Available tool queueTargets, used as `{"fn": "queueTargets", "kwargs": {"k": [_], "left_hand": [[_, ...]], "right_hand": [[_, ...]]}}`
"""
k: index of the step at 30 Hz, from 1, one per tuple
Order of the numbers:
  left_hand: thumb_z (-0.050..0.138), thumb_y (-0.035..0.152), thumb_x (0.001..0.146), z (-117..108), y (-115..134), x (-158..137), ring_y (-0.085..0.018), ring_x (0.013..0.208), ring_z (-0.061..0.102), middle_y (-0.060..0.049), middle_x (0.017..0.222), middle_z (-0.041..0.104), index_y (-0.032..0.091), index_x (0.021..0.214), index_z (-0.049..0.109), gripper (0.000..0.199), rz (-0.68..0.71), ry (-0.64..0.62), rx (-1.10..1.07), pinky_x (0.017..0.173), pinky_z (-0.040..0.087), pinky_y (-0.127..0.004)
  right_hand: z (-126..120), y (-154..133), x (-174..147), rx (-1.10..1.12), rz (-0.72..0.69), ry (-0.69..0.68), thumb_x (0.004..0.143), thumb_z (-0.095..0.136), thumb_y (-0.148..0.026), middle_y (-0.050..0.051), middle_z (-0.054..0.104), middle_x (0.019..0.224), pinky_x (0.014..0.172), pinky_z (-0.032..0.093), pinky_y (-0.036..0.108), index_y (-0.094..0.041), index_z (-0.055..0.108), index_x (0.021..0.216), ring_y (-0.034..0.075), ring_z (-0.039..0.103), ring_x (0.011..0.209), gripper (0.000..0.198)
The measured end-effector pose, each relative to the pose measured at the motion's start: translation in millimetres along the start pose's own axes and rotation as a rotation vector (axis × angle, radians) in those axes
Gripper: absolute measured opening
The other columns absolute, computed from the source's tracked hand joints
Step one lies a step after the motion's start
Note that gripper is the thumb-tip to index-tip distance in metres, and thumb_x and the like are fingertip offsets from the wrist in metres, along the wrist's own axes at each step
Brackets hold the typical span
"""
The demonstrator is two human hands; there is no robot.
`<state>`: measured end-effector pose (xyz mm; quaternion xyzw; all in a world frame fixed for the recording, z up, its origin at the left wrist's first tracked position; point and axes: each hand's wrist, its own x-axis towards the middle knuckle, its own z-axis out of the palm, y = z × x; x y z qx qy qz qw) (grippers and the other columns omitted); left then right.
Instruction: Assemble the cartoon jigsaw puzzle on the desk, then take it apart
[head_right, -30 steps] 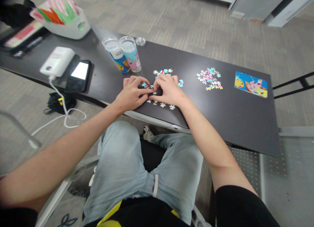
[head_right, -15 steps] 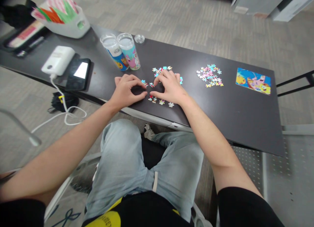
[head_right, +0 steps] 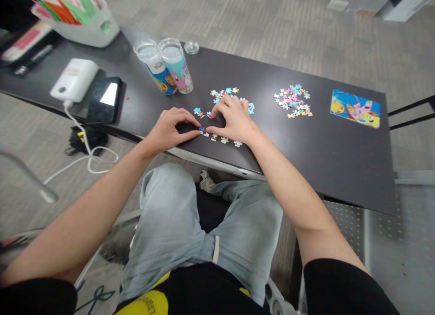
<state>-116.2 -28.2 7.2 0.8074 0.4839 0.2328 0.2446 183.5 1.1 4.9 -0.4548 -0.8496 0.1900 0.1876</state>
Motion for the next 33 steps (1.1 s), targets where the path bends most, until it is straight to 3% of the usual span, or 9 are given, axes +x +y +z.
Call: {"fn": "queueTargets", "kwargs": {"k": [9, 13, 16, 22, 27, 33], "left_hand": [[0.091, 0.055, 0.102, 2.8, 3.5, -0.5, -0.034, 0.131, 0.078, -0.006, 0.137, 0.091, 0.032, 0.115, 0.097, 0.027, 0.002, 0.023, 0.029, 0.124, 0.047, -0.057], [0.087, 0.059, 0.106, 6.0, 6.8, 7.4, -0.03, 0.114, 0.078, -0.005, 0.123, 0.091, 0.031, 0.113, 0.096, 0.03, -0.058, 0.043, 0.004, 0.115, 0.052, -0.055], [0.093, 0.059, 0.102, 8.4, 8.0, 12.3, -0.029, 0.106, 0.076, -0.004, 0.116, 0.09, 0.03, 0.111, 0.095, 0.03, -0.08, 0.068, 0.009, 0.111, 0.053, -0.053], [0.1, 0.06, 0.098, 9.0, 7.5, 11.2, -0.029, 0.11, 0.076, -0.003, 0.117, 0.09, 0.032, 0.107, 0.091, 0.031, -0.075, 0.058, 0.039, 0.112, 0.053, -0.054], [0.095, 0.073, 0.102, 6.2, 3.2, 9.8, -0.031, 0.11, 0.075, -0.006, 0.119, 0.09, 0.032, 0.108, 0.091, 0.042, -0.05, 0.042, 0.043, 0.109, 0.053, -0.056], [0.082, 0.078, 0.109, 2.8, -0.4, 8.9, -0.032, 0.107, 0.075, -0.007, 0.117, 0.091, 0.033, 0.108, 0.09, 0.046, -0.044, 0.048, 0.025, 0.107, 0.054, -0.058]], "right_hand": [[0.9, 0.3, -0.5, -0.004, -0.008, 0.013, 0.105, 0.102, -0.052, 0.02, 0.078, 0.153, 0.131, 0.042, 0.081, -0.029, 0.084, 0.131, 0.059, 0.068, 0.15, 0.039], [-1.4, -0.9, -0.4, 0.002, -0.003, 0.022, 0.11, 0.097, -0.06, 0.02, 0.08, 0.153, 0.13, 0.042, 0.079, -0.031, 0.084, 0.131, 0.058, 0.067, 0.15, 0.038], [-5.8, 2.5, 0.4, 0.016, 0.025, 0.099, 0.118, 0.086, -0.069, 0.021, 0.081, 0.154, 0.131, 0.041, 0.078, -0.03, 0.084, 0.133, 0.058, 0.067, 0.151, 0.041], [-17.6, 23.5, 2.2, -0.022, 0.157, 0.313, 0.126, 0.064, -0.083, 0.02, 0.081, 0.149, 0.133, 0.04, 0.079, -0.032, 0.084, 0.14, 0.053, 0.07, 0.143, 0.056], [-25.8, 44.3, 5.4, -0.044, 0.232, 0.379, 0.127, 0.066, -0.072, 0.017, 0.082, 0.145, 0.135, 0.043, 0.075, -0.032, 0.08, 0.137, 0.049, 0.073, 0.141, 0.044], [-33.2, 63.0, 4.6, -0.073, 0.225, 0.337, 0.122, 0.07, -0.051, 0.016, 0.081, 0.141, 0.136, 0.044, 0.077, -0.031, 0.08, 0.128, 0.048, 0.075, 0.138, 0.023]]}}
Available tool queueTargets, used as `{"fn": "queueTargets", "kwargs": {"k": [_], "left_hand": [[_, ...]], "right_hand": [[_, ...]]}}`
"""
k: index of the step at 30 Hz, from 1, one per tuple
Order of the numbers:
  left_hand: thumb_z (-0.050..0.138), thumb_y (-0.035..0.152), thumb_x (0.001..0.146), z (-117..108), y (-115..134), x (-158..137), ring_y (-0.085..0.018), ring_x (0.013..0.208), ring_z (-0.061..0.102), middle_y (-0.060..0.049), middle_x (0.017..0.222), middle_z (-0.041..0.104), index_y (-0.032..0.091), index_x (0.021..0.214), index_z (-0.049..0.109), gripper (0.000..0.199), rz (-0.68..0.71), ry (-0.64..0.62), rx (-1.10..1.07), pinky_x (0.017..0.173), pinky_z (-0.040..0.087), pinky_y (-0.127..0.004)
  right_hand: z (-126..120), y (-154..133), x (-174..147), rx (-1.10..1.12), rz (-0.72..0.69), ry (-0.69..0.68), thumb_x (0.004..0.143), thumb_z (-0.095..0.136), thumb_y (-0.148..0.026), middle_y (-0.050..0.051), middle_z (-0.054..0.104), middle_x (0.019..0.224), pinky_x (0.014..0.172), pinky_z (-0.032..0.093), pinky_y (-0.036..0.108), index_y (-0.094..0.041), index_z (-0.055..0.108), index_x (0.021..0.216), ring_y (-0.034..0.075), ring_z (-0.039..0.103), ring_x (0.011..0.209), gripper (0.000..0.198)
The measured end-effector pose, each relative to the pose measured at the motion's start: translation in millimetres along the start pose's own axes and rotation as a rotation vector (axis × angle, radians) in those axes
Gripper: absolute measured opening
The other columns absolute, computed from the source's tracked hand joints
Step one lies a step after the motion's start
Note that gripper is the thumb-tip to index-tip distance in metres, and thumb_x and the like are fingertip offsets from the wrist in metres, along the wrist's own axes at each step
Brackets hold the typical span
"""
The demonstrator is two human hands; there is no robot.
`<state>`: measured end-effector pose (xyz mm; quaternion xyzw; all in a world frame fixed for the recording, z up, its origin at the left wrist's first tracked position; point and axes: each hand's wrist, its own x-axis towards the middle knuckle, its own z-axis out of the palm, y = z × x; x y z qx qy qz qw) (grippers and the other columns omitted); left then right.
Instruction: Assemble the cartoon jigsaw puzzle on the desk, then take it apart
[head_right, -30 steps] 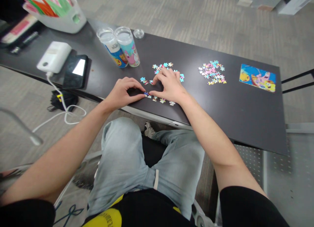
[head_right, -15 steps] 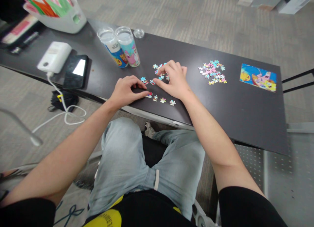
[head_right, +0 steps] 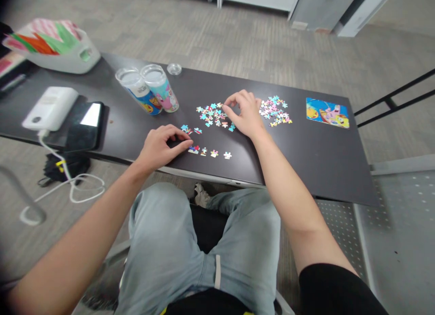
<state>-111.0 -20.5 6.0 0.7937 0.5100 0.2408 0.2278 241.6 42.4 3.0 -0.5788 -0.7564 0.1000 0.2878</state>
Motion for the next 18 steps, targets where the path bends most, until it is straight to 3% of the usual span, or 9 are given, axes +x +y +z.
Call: {"fn": "queueTargets", "kwargs": {"k": [4, 7, 12, 18], "left_hand": [[0.078, 0.066, 0.111, -2.7, -2.5, 5.9, -0.028, 0.094, 0.072, -0.005, 0.113, 0.088, 0.033, 0.123, 0.087, 0.037, -0.048, -0.002, -0.115, 0.098, 0.06, -0.053], [0.072, 0.049, 0.113, -1.3, -1.8, 26.5, -0.025, 0.088, 0.068, -0.007, 0.119, 0.083, 0.031, 0.135, 0.082, 0.031, -0.007, 0.048, -0.081, 0.094, 0.064, -0.051], [0.066, 0.032, 0.114, 13.7, 9.8, 79.9, -0.033, 0.119, 0.077, -0.014, 0.143, 0.079, 0.028, 0.141, 0.079, 0.031, 0.063, 0.109, 0.146, 0.105, 0.067, -0.053], [0.069, 0.029, 0.112, 28.7, 9.5, 115.6, -0.036, 0.118, 0.08, -0.016, 0.143, 0.078, 0.026, 0.13, 0.082, 0.022, -0.019, 0.099, 0.264, 0.1, 0.07, -0.054]], "right_hand": [[0.5, 5.8, -0.8, 0.031, -0.011, -0.013, 0.12, 0.07, -0.044, 0.014, 0.082, 0.134, 0.133, 0.047, 0.074, -0.031, 0.082, 0.122, 0.045, 0.076, 0.132, 0.018], [3.6, 9.3, 0.6, 0.08, -0.03, -0.015, 0.118, 0.069, -0.042, 0.012, 0.082, 0.13, 0.13, 0.05, 0.071, -0.032, 0.081, 0.119, 0.043, 0.076, 0.13, 0.016], [8.1, 21.2, 6.6, 0.18, -0.028, 0.014, 0.114, 0.071, -0.048, 0.012, 0.083, 0.122, 0.124, 0.055, 0.065, -0.033, 0.081, 0.116, 0.041, 0.074, 0.123, 0.018], [7.3, 21.4, 6.1, 0.223, -0.007, 0.0, 0.115, 0.072, -0.051, 0.012, 0.084, 0.121, 0.12, 0.056, 0.066, -0.034, 0.082, 0.116, 0.041, 0.074, 0.121, 0.02]]}}
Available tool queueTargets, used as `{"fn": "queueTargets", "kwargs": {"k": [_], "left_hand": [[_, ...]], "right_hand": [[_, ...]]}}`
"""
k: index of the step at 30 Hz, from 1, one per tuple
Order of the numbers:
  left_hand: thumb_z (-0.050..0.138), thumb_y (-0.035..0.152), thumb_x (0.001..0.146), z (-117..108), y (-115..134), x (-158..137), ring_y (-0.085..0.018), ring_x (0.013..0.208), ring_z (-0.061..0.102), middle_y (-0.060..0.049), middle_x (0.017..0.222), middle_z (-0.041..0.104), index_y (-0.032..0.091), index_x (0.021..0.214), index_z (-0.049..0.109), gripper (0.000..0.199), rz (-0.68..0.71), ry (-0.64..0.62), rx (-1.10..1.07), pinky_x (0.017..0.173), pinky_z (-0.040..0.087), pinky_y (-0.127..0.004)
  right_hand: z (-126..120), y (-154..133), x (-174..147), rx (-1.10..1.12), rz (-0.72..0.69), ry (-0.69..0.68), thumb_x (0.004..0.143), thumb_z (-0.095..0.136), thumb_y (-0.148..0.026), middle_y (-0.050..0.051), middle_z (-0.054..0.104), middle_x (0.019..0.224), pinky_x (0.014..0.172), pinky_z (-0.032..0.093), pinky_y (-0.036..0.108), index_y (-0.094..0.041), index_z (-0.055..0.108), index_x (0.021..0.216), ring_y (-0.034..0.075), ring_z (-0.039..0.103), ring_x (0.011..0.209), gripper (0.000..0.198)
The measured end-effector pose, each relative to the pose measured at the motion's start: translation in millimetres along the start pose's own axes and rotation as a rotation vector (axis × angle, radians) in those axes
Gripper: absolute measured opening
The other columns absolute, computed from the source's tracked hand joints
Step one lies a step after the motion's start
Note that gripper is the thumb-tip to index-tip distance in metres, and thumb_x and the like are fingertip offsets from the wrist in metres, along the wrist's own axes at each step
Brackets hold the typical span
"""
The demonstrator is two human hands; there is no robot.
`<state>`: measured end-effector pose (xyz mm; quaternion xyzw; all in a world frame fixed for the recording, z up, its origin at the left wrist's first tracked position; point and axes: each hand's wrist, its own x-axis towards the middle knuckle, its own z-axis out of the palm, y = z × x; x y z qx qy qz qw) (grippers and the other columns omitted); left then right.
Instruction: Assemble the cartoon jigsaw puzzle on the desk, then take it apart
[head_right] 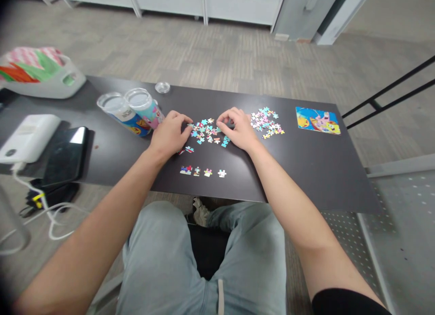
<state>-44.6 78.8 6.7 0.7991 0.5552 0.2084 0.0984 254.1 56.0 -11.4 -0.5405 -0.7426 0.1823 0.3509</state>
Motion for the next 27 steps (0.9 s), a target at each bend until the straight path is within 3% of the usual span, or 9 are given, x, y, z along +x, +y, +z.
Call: {"fn": "queueTargets", "kwargs": {"k": [3, 8, 12, 14, 17, 19, 22, 27], "left_hand": [[0.074, 0.027, 0.109, 1.7, -2.1, 4.3, -0.035, 0.12, 0.081, -0.014, 0.135, 0.082, 0.027, 0.12, 0.079, 0.012, -0.003, 0.007, -0.01, 0.106, 0.069, -0.054], [0.079, 0.02, 0.107, -14.2, 8.6, -1.3, -0.033, 0.117, 0.083, -0.012, 0.131, 0.09, 0.027, 0.121, 0.078, 0.015, -0.085, -0.012, -0.095, 0.107, 0.067, -0.051], [0.086, 0.028, 0.107, -32.7, 22.8, -21.4, -0.026, 0.102, 0.082, -0.006, 0.117, 0.093, 0.026, 0.116, 0.084, 0.009, -0.102, 0.006, -0.458, 0.099, 0.066, -0.042], [0.099, 0.047, 0.102, -37.9, 27.9, -34.7, -0.025, 0.098, 0.081, -0.005, 0.108, 0.092, 0.025, 0.108, 0.085, 0.027, -0.134, 0.002, -0.685, 0.094, 0.068, -0.04], [0.117, 0.078, 0.076, -39.3, 33.3, -54.2, -0.025, 0.096, 0.08, -0.006, 0.105, 0.09, 0.025, 0.099, 0.081, 0.068, -0.248, 0.002, -0.935, 0.082, 0.07, -0.038], [0.122, 0.085, 0.062, -37.7, 36.0, -65.3, -0.025, 0.094, 0.079, -0.005, 0.103, 0.088, 0.025, 0.096, 0.08, 0.08, -0.316, 0.005, -1.022, 0.075, 0.069, -0.036], [0.123, 0.085, 0.061, -34.3, 37.1, -79.2, -0.023, 0.09, 0.077, -0.004, 0.098, 0.086, 0.025, 0.095, 0.082, 0.081, -0.309, -0.001, -1.027, 0.071, 0.064, -0.033], [0.119, 0.084, 0.072, -30.6, 30.4, -98.9, -0.023, 0.09, 0.079, -0.005, 0.098, 0.09, 0.026, 0.095, 0.086, 0.071, -0.271, -0.005, -0.951, 0.085, 0.063, -0.037]], "right_hand": [[0.2, -8.1, -2.8, -0.021, 0.003, -0.002, 0.115, 0.072, -0.047, 0.012, 0.085, 0.123, 0.123, 0.054, 0.065, -0.034, 0.082, 0.116, 0.04, 0.074, 0.122, 0.017], [4.9, -12.0, -5.7, -0.038, -0.026, 0.02, 0.114, 0.074, -0.044, 0.01, 0.085, 0.12, 0.122, 0.051, 0.065, -0.033, 0.081, 0.115, 0.04, 0.075, 0.121, 0.013], [12.6, -17.8, -8.7, 0.021, -0.082, 0.014, 0.111, 0.083, -0.05, 0.007, 0.086, 0.116, 0.121, 0.049, 0.064, -0.032, 0.083, 0.115, 0.038, 0.075, 0.115, 0.018], [16.9, -24.9, -11.0, 0.088, -0.129, -0.038, 0.114, 0.084, -0.061, 0.007, 0.087, 0.117, 0.12, 0.049, 0.062, -0.033, 0.085, 0.118, 0.037, 0.075, 0.111, 0.028], [23.8, -36.0, -14.1, 0.215, -0.197, -0.135, 0.117, 0.08, -0.08, 0.006, 0.089, 0.116, 0.117, 0.048, 0.059, -0.033, 0.086, 0.121, 0.035, 0.076, 0.106, 0.048], [28.1, -41.3, -15.6, 0.29, -0.233, -0.176, 0.117, 0.077, -0.091, 0.006, 0.09, 0.115, 0.114, 0.048, 0.056, -0.032, 0.087, 0.12, 0.033, 0.075, 0.101, 0.06], [32.3, -45.4, -17.5, 0.349, -0.259, -0.195, 0.116, 0.074, -0.098, 0.005, 0.09, 0.114, 0.11, 0.048, 0.054, -0.031, 0.086, 0.115, 0.031, 0.073, 0.096, 0.069], [35.3, -47.7, -21.9, 0.366, -0.297, -0.22, 0.118, 0.075, -0.092, 0.004, 0.084, 0.107, 0.109, 0.048, 0.054, -0.03, 0.081, 0.105, 0.029, 0.069, 0.093, 0.064]]}}
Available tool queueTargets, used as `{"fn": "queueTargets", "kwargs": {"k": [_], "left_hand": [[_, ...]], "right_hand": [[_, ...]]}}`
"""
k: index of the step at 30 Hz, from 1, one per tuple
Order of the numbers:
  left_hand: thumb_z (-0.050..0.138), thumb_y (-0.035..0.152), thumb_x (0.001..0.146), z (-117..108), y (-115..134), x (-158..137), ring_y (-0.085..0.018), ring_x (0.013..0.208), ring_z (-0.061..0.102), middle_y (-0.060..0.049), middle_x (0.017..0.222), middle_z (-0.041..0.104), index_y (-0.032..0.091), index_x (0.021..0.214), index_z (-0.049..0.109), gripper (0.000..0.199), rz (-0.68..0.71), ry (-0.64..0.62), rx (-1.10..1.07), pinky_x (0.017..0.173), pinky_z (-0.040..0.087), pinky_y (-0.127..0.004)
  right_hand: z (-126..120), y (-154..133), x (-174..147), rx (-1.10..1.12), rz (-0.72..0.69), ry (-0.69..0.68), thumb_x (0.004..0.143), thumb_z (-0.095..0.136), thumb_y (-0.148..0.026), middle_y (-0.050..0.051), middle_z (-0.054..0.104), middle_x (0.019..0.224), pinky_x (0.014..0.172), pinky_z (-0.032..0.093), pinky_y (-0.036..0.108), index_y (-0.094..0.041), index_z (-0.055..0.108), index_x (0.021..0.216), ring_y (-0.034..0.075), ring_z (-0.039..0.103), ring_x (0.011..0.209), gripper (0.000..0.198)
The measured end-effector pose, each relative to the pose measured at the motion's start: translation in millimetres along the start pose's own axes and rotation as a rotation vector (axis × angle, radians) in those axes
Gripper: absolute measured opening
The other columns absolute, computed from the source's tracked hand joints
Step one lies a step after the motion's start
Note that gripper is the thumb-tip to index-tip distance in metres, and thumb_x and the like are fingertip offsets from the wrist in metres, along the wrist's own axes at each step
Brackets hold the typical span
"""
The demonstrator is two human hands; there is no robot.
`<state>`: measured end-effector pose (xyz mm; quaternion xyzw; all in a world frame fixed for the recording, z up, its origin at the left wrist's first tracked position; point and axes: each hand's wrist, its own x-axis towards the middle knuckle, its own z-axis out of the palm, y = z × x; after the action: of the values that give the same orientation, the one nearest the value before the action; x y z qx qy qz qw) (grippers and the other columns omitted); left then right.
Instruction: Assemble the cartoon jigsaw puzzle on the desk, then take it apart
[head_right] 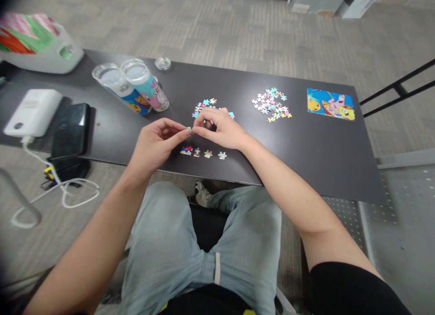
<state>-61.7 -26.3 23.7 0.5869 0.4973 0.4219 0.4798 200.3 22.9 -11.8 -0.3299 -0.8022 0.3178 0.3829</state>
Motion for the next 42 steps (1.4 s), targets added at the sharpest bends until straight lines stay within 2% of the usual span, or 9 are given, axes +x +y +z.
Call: {"fn": "queueTargets", "kwargs": {"k": [5, 10, 12, 16, 21, 27, 32, 38, 42], "left_hand": [[0.117, 0.083, 0.078, -3.9, -4.6, -11.7, -0.024, 0.092, 0.081, -0.006, 0.102, 0.093, 0.026, 0.095, 0.088, 0.066, 0.029, 0.018, 0.058, 0.081, 0.056, -0.037], [0.108, 0.086, 0.089, -5.7, -5.8, -20.0, -0.024, 0.089, 0.078, -0.006, 0.102, 0.092, 0.027, 0.099, 0.088, 0.063, 0.048, -0.002, 0.121, 0.074, 0.051, -0.039], [0.099, 0.08, 0.1, -10.7, -9.5, -22.5, -0.026, 0.093, 0.077, -0.005, 0.104, 0.092, 0.028, 0.102, 0.088, 0.053, 0.127, -0.024, 0.24, 0.081, 0.056, -0.043], [0.085, 0.053, 0.111, -23.6, -24.5, -23.9, -0.033, 0.118, 0.077, -0.007, 0.121, 0.091, 0.031, 0.115, 0.089, 0.023, 0.357, -0.06, 0.546, 0.113, 0.061, -0.055], [0.085, 0.044, 0.11, -25.7, -37.3, -22.3, -0.034, 0.124, 0.076, -0.008, 0.13, 0.087, 0.031, 0.126, 0.09, 0.022, 0.39, -0.081, 0.676, 0.115, 0.057, -0.056], [0.085, 0.042, 0.11, -27.4, -33.1, -20.7, -0.031, 0.121, 0.075, -0.006, 0.128, 0.088, 0.029, 0.12, 0.09, 0.017, 0.34, -0.129, 0.605, 0.117, 0.057, -0.053], [0.091, 0.044, 0.102, -30.7, -32.1, -19.0, -0.031, 0.114, 0.074, -0.006, 0.118, 0.089, 0.03, 0.112, 0.091, 0.017, 0.313, -0.132, 0.496, 0.113, 0.058, -0.05], [0.093, 0.042, 0.099, -29.3, -29.5, -18.8, -0.031, 0.113, 0.073, -0.005, 0.117, 0.089, 0.031, 0.111, 0.091, 0.016, 0.259, -0.125, 0.482, 0.114, 0.057, -0.051], [0.091, 0.041, 0.1, -28.9, -29.6, -18.8, -0.03, 0.111, 0.074, -0.005, 0.115, 0.089, 0.03, 0.109, 0.091, 0.014, 0.294, -0.123, 0.46, 0.113, 0.057, -0.051]], "right_hand": [[7.1, 0.1, -3.5, 0.005, -0.046, -0.057, 0.12, 0.078, -0.072, 0.005, 0.078, 0.103, 0.108, 0.05, 0.054, -0.03, 0.078, 0.101, 0.03, 0.068, 0.096, 0.046], [6.2, -3.8, -4.2, -0.017, -0.037, -0.101, 0.118, 0.08, -0.066, 0.006, 0.079, 0.106, 0.112, 0.051, 0.058, -0.031, 0.077, 0.102, 0.032, 0.069, 0.099, 0.039], [4.0, -6.6, -5.2, -0.025, -0.041, -0.136, 0.117, 0.081, -0.065, 0.007, 0.08, 0.111, 0.118, 0.05, 0.06, -0.031, 0.078, 0.103, 0.034, 0.071, 0.106, 0.037], [1.3, -14.1, -9.5, -0.091, -0.012, -0.187, 0.111, 0.086, -0.054, 0.01, 0.08, 0.127, 0.129, 0.043, 0.066, -0.029, 0.085, 0.102, 0.038, 0.072, 0.127, 0.026], [-2.0, -25.0, -12.1, -0.2, 0.069, -0.262, 0.108, 0.088, -0.044, 0.013, 0.077, 0.141, 0.135, 0.04, 0.075, -0.029, 0.089, 0.1, 0.044, 0.066, 0.144, 0.017], [-3.9, -28.4, -10.5, -0.238, 0.108, -0.285, 0.106, 0.091, -0.042, 0.015, 0.076, 0.147, 0.135, 0.042, 0.081, -0.029, 0.091, 0.098, 0.049, 0.064, 0.148, 0.016], [0.3, -22.2, -12.1, -0.225, 0.1, -0.242, 0.102, 0.1, -0.044, 0.015, 0.073, 0.14, 0.13, 0.047, 0.084, -0.029, 0.09, 0.096, 0.051, 0.063, 0.144, 0.019], [3.9, -19.7, -12.1, -0.205, 0.092, -0.21, 0.103, 0.102, -0.05, 0.015, 0.074, 0.137, 0.125, 0.052, 0.081, -0.03, 0.089, 0.096, 0.051, 0.062, 0.143, 0.025], [5.5, -20.2, -12.0, -0.2, 0.105, -0.205, 0.102, 0.103, -0.049, 0.015, 0.074, 0.138, 0.127, 0.049, 0.081, -0.029, 0.088, 0.095, 0.051, 0.062, 0.144, 0.026]]}}
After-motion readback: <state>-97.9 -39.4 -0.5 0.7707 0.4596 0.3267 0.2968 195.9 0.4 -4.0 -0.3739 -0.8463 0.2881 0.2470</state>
